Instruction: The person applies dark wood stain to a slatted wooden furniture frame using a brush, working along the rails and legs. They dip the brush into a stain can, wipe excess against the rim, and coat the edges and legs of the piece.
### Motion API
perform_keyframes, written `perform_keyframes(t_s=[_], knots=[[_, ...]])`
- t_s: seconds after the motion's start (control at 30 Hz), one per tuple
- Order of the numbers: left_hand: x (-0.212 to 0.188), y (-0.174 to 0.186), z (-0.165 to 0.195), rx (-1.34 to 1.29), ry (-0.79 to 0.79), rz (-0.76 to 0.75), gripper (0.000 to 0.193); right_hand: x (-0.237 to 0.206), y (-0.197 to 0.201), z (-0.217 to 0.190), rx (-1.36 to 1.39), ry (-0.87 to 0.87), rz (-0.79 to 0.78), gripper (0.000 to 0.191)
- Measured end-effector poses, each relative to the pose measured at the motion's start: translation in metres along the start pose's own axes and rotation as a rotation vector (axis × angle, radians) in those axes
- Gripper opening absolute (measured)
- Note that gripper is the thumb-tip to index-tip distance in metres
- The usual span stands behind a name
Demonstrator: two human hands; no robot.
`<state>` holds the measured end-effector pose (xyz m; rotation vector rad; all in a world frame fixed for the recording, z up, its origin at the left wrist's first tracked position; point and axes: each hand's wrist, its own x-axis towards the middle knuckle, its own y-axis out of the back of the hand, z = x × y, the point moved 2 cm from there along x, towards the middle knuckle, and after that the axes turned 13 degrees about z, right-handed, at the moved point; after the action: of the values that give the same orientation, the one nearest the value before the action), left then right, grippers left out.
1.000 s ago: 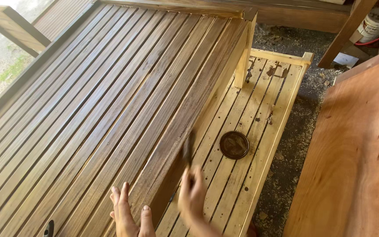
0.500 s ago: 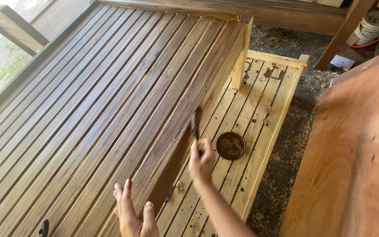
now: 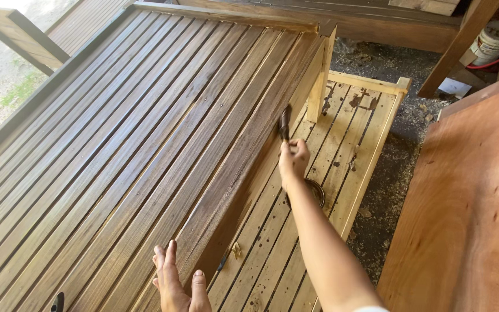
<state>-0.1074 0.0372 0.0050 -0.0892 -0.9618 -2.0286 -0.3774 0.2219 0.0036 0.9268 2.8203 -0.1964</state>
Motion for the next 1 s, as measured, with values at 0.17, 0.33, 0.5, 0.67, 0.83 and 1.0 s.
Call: perform_keyframes(t_s=[0.17,0.33,0.5,0.67,0.83,1.0], knots=[[0.001,0.005,-0.003,-0.023,-0.001,0.002,0.077,-0.07,0.006,0.025,-0.186,0.16,0.129,0.051],[0.005,0.0,-0.006,-0.042,-0.049,0.005,0.076,-0.223,0.078,0.099,-0.11,-0.233,-0.203,0.026],[0.008,-0.01,-0.025,0.0,-0.087,-0.008,0.078,-0.155,0.043,0.096,0.052,-0.328,-0.132,0.019],[0.005,-0.013,-0.048,0.042,0.019,-0.062,0.082,-0.036,-0.008,0.064,-0.1,-0.004,0.064,0.024],[0.001,-0.01,-0.048,0.036,0.05,-0.081,0.079,-0.135,0.014,0.102,-0.07,-0.281,0.046,0.03],[0.008,-0.012,-0.041,0.063,0.062,-0.09,0.077,-0.183,0.052,0.128,-0.084,-0.412,-0.117,0.018]])
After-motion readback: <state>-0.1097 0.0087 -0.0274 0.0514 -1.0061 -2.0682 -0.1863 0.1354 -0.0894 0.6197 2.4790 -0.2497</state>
